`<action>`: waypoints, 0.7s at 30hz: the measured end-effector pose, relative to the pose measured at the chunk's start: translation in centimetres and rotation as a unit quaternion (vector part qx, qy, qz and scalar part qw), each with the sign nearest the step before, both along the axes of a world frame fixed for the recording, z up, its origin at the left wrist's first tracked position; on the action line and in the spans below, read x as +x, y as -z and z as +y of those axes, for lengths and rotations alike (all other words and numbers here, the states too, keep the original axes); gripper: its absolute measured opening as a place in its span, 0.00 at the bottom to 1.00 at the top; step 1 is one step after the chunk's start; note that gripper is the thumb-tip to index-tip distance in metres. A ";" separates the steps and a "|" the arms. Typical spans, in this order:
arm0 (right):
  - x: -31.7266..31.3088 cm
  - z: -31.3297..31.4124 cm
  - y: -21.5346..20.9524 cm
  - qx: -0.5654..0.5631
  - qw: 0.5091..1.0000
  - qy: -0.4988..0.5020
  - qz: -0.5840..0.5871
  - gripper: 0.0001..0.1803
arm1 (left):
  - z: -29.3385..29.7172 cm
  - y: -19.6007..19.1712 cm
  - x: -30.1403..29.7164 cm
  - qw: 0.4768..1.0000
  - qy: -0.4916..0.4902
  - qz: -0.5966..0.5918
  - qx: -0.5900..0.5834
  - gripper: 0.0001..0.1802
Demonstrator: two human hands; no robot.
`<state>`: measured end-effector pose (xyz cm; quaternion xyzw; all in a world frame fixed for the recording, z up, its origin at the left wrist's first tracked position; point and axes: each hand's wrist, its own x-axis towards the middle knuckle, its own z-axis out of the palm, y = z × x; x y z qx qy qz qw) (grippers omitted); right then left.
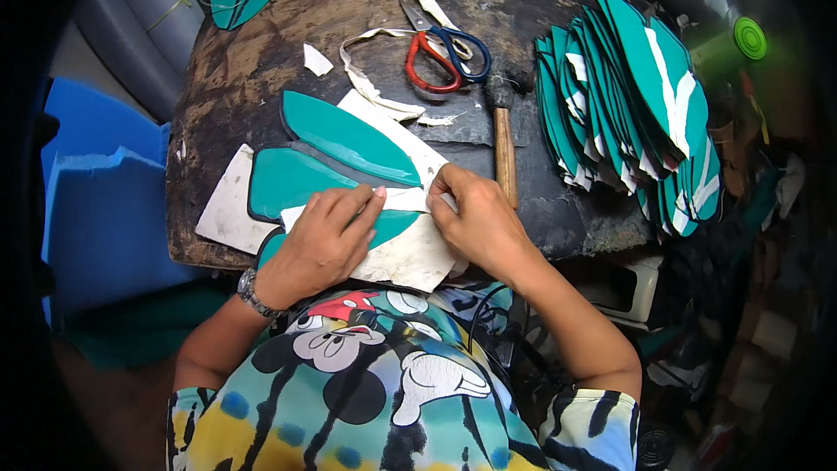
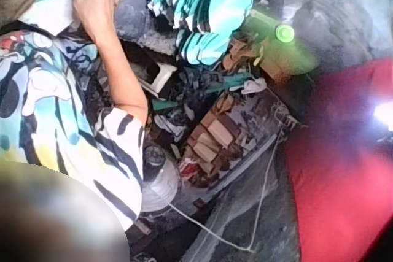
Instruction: The person assembles teal and white foam pieces by applying white strips and pressing them with a hammer. They trim excess material with scissors and stack the finished pieces on the table.
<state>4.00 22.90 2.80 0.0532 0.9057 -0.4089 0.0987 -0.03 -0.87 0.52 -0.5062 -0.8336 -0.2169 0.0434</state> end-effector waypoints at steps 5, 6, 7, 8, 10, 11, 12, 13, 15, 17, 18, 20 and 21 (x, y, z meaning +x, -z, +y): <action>-1.1 0.5 0.3 -0.071 0.997 0.010 -0.008 0.09 | -1.4 1.0 0.4 0.999 -0.031 0.030 -0.018 0.29; -1.4 0.3 0.4 -0.078 0.997 0.004 0.002 0.10 | -1.7 0.9 0.5 0.998 -0.044 0.025 -0.030 0.30; -1.8 0.0 0.5 -0.086 0.996 -0.010 0.012 0.11 | -2.0 0.8 0.7 0.998 -0.052 0.021 -0.033 0.30; -2.2 -0.2 0.6 -0.085 0.996 -0.009 0.019 0.11 | -2.2 0.7 0.9 0.997 -0.063 0.011 -0.041 0.31; -2.9 -0.6 0.7 -0.086 0.995 -0.024 0.035 0.11 | -2.4 0.5 1.0 0.996 -0.077 -0.003 -0.046 0.32; -3.2 -0.6 0.6 -0.050 0.998 -0.030 0.017 0.11 | -2.4 0.4 1.1 0.996 -0.080 -0.007 -0.042 0.32; -3.4 -0.7 0.5 -0.016 0.999 -0.036 0.003 0.10 | -2.3 0.3 1.0 0.996 -0.082 -0.009 -0.036 0.33; -3.6 -0.7 0.3 0.021 0.999 -0.044 -0.009 0.10 | -2.2 0.3 1.0 0.996 -0.083 -0.016 -0.043 0.34; -3.6 -0.8 0.1 0.023 0.998 -0.049 -0.025 0.12 | -2.0 0.1 0.9 0.995 -0.081 -0.024 -0.052 0.36; -3.3 -1.0 0.0 0.026 0.999 -0.045 -0.013 0.12 | -1.8 -0.2 0.7 0.995 -0.080 -0.001 -0.059 0.38; -3.1 -1.1 0.0 0.039 0.997 -0.066 0.015 0.12 | -1.6 -0.2 0.5 0.995 -0.077 0.013 -0.062 0.39; -3.4 -1.3 0.1 0.079 0.993 -0.086 0.035 0.11 | -1.4 -0.4 0.4 0.994 -0.077 0.013 -0.075 0.39; -3.7 -1.1 0.1 0.095 0.987 -0.113 0.061 0.11 | -1.3 -0.3 0.4 0.994 -0.077 0.011 -0.081 0.39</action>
